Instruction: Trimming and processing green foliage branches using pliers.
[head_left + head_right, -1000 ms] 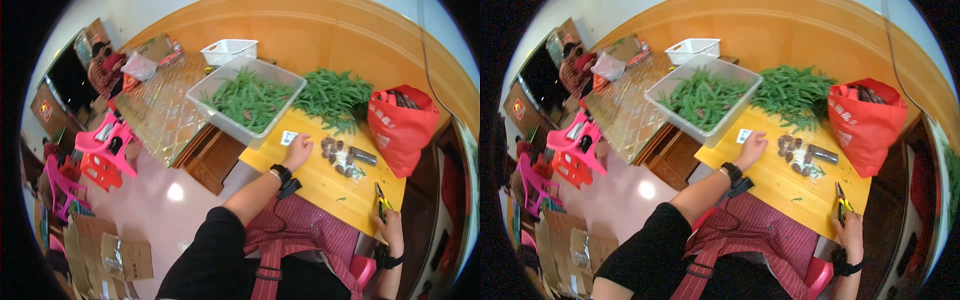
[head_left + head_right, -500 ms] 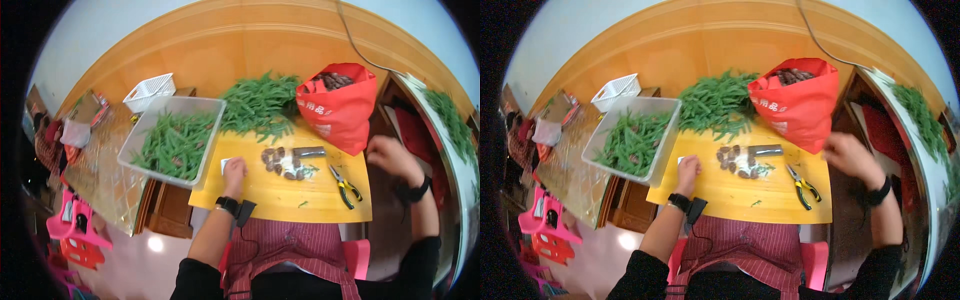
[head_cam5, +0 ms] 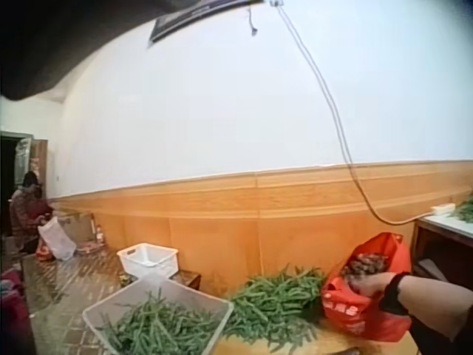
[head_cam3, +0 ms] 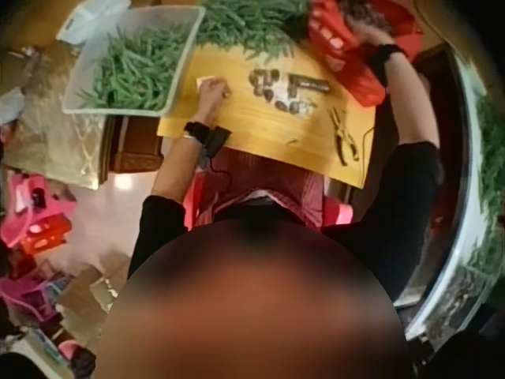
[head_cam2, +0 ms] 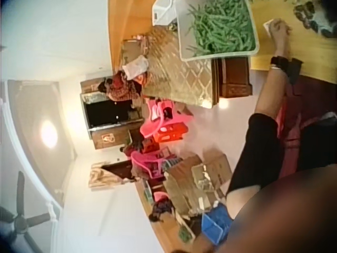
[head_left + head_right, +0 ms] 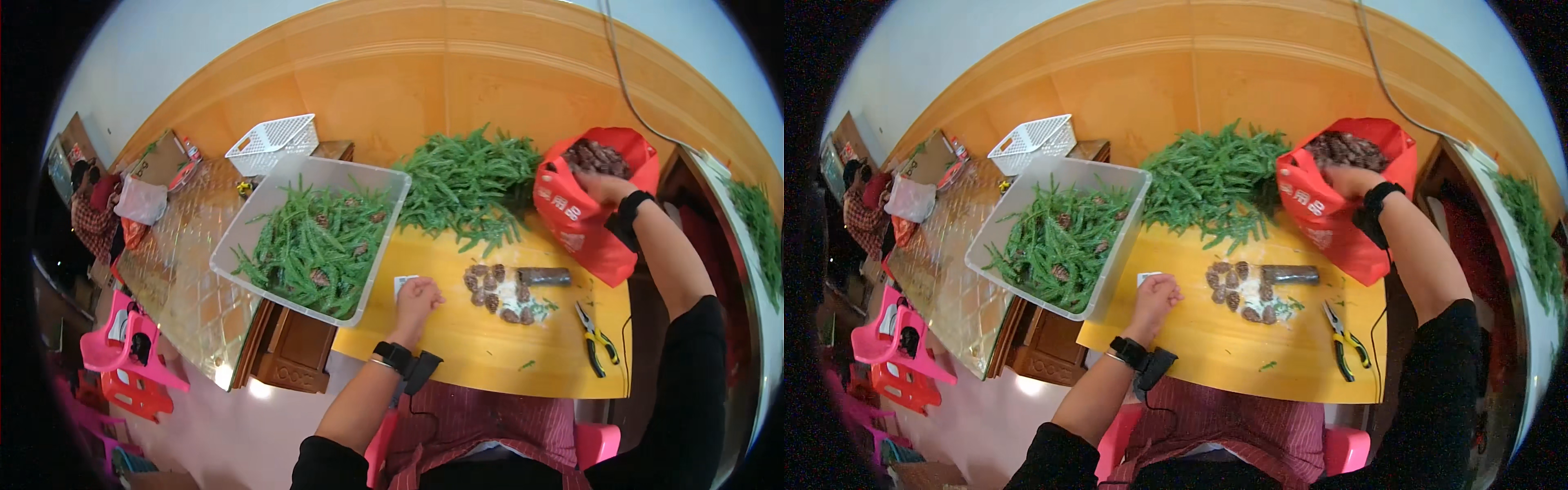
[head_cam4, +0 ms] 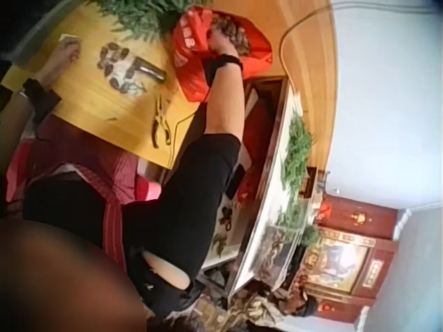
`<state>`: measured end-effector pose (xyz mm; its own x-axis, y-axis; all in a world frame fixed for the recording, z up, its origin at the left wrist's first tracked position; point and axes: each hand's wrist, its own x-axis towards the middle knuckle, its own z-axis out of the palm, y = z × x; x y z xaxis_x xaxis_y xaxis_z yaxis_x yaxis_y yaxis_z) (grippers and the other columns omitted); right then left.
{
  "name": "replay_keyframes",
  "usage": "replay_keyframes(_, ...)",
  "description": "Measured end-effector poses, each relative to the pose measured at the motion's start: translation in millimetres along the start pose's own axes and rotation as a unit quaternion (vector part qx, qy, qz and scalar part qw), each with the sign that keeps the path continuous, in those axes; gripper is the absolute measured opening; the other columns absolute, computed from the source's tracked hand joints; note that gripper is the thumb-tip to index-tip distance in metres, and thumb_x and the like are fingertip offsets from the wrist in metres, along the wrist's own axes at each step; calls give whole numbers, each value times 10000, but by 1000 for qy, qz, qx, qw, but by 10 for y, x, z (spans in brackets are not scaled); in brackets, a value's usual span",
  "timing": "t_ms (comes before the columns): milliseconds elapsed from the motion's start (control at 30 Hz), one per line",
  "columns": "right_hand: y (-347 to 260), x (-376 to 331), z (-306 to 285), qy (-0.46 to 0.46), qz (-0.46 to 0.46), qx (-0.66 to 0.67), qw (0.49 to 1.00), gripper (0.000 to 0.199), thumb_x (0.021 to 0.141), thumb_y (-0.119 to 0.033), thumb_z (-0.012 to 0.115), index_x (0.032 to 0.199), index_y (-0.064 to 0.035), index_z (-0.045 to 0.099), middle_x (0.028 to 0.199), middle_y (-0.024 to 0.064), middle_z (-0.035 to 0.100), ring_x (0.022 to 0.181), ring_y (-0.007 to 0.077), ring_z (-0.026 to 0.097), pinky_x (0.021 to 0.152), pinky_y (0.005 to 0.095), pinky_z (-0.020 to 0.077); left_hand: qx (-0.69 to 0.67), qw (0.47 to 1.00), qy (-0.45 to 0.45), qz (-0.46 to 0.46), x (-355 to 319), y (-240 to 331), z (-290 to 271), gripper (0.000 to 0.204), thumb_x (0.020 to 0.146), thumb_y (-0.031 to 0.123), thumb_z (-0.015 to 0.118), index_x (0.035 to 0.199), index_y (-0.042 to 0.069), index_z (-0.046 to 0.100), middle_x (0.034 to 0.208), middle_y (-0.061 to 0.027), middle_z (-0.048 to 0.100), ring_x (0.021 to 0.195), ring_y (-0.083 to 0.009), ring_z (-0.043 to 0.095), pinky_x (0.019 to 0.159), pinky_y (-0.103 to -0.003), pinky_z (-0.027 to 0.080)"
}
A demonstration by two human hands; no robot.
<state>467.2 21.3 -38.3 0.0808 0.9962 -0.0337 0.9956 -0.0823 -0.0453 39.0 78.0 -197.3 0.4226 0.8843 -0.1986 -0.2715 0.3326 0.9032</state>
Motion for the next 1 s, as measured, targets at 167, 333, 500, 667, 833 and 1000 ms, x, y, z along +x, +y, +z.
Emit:
replay_keyframes(167, 61, 72, 112, -98, 29, 50, 993, 534, 713, -333, 630, 1175, -98, 504, 1098, 198, 566, 1032, 335, 536, 858, 377, 417, 32, 999, -35, 4, 27, 19, 1, 191, 842, 108, 566, 986, 13, 483, 780, -59, 555, 647, -137, 559, 556, -211, 432)
replay_keyframes(333, -87, 8, 132, -78, -4, 172, 982, 564, 663, -303, 700, 1146, -69, 529, 1074, 176, 592, 1025, 288, 550, 866, 361, 411, 34, 999, -18, -9, 17, 80, -24, 188, 845, 109, 563, 991, 18, 487, 775, -50, 557, 655, -127, 562, 563, -203, 429)
replay_keyframes(500, -22, -83, 214, -43, -62, 161, 984, 532, 674, -289, 684, 1129, -51, 543, 1077, 194, 583, 1035, 301, 542, 880, 355, 403, 45, 999, -20, 3, 2, 82, -6, 189, 846, 113, 566, 994, 23, 491, 774, -52, 559, 658, -122, 564, 559, -200, 429)
replay_keyframes(667, -200, -84, 75, 45, 101, 108, 988, 360, 706, -169, 632, 1038, -42, 574, 986, 220, 594, 952, 350, 565, 812, 379, 436, 47, 999, -2, -13, -1, 47, -33, 178, 849, 118, 562, 983, 23, 493, 770, -53, 560, 646, -120, 564, 562, -200, 435)
replay_keyframes(833, -105, -106, -370, 242, 42, -5, 969, 200, 703, -51, 617, 891, -24, 551, 891, 173, 581, 824, 305, 570, 734, 352, 450, 42, 999, -19, -15, -16, 83, -3, 175, 851, 123, 562, 977, 23, 494, 768, -51, 561, 639, -119, 563, 560, -201, 437)
replay_keyframes(1000, -988, -280, -921, 446, -94, 97, 885, 193, 702, 47, 586, 865, -22, 508, 859, 68, 516, 779, 175, 524, 669, 261, 430, 32, 999, -19, -29, -6, 74, 6, 174, 854, 124, 557, 975, 17, 493, 766, -53, 558, 657, -125, 564, 573, -204, 441)
